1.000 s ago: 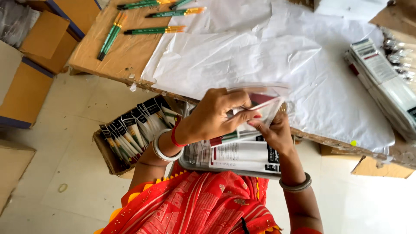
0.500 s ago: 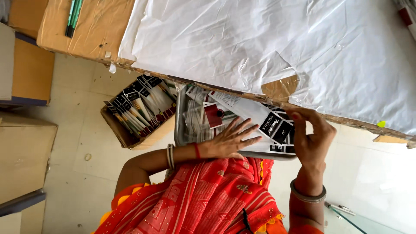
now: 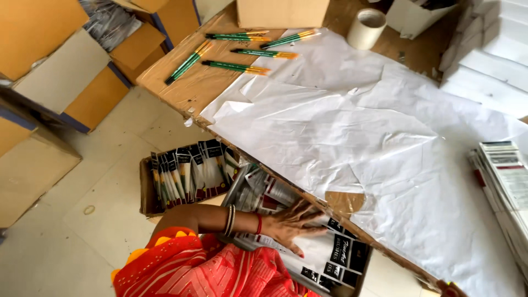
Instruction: The person packages paint brushes by picking them up from a table, placing them into plastic pouches along with cardboard inserts, and sealing the pouches.
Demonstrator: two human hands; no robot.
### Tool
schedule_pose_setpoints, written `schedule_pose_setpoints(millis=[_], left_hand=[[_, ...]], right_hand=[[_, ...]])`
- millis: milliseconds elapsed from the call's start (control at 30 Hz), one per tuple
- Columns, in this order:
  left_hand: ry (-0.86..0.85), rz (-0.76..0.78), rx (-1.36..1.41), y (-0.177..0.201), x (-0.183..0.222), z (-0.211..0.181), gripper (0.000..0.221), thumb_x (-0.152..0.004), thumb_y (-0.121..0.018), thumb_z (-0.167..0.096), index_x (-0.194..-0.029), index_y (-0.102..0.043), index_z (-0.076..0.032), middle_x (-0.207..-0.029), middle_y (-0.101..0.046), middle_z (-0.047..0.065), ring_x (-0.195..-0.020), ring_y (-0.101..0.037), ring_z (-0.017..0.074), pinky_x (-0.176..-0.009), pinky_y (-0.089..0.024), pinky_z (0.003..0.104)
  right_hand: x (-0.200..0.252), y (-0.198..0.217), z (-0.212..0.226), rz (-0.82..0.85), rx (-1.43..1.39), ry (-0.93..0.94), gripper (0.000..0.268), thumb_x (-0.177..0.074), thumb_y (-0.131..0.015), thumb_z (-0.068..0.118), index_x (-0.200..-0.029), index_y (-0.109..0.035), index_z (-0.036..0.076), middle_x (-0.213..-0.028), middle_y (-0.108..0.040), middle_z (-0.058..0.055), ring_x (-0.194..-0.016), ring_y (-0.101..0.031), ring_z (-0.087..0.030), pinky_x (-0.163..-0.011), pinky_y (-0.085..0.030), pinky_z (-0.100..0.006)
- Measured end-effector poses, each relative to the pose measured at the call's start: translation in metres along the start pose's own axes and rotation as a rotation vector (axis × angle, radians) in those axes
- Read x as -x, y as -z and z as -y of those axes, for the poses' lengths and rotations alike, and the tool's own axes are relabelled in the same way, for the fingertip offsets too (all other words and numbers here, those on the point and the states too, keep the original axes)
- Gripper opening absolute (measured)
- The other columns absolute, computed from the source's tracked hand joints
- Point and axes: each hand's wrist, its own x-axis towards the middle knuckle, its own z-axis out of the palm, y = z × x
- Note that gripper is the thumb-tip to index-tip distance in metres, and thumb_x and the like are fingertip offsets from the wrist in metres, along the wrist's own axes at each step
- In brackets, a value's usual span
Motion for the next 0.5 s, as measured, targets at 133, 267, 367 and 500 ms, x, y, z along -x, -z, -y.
schedule_pose_setpoints(millis=[133, 267, 367, 500], left_hand=[[-0.202, 0.238, -0.081, 0.103, -0.033, -0.044, 0.091, -0.073, -0.07, -0.06, -0.143, -0.039, -0.01, -0.141, -0.039, 0.028, -0.133, -0.037, 0.0496, -0.105, -0.032, 0.067], [-0.581, -0.111, -0.017, 0.258, -0.132, -0.075, 0.012, -0.076, -0.069, -0.015, -0.071, -0.062, -0.005, -0.062, -0.064, 0.011, -0.052, -0.066, 0.0236, -0.047, -0.054, 0.041], [-0.665, -0.46, -0.011, 0.231, -0.273, -0.061, 0.012, -0.071, -0.066, -0.01, -0.08, -0.067, -0.002, -0.055, -0.059, 0.01, -0.044, -0.059, 0.022, -0.04, -0.05, 0.039], [-0.546, -0.303, 0.026, 0.171, -0.425, -0.07, 0.002, -0.086, -0.067, -0.006, -0.087, -0.067, -0.008, -0.084, -0.072, 0.019, -0.082, -0.074, 0.0325, -0.072, -0.061, 0.044]], right_hand=[[-0.042, -0.093, 0.122, -0.408, 0.294, 0.12, 0.017, -0.105, -0.062, 0.007, -0.119, -0.069, 0.001, -0.112, -0.074, -0.012, -0.104, -0.072, -0.019, -0.095, -0.059, -0.03], [-0.076, -0.163, 0.248, -0.651, 0.848, 0.315, 0.018, -0.094, -0.074, -0.004, -0.11, -0.073, 0.005, -0.112, -0.075, -0.013, -0.107, -0.071, -0.027, -0.095, -0.055, -0.037], [-0.081, -0.165, 0.242, -0.543, 0.786, 0.15, 0.018, -0.088, -0.068, 0.002, -0.105, -0.072, -0.001, -0.102, -0.073, -0.02, -0.092, -0.072, -0.035, -0.083, -0.056, -0.04], [-0.082, -0.179, 0.269, -0.604, 0.756, 0.034, 0.011, -0.091, -0.071, 0.004, -0.101, -0.073, 0.0, -0.097, -0.074, -0.017, -0.085, -0.073, -0.033, -0.078, -0.057, -0.039]])
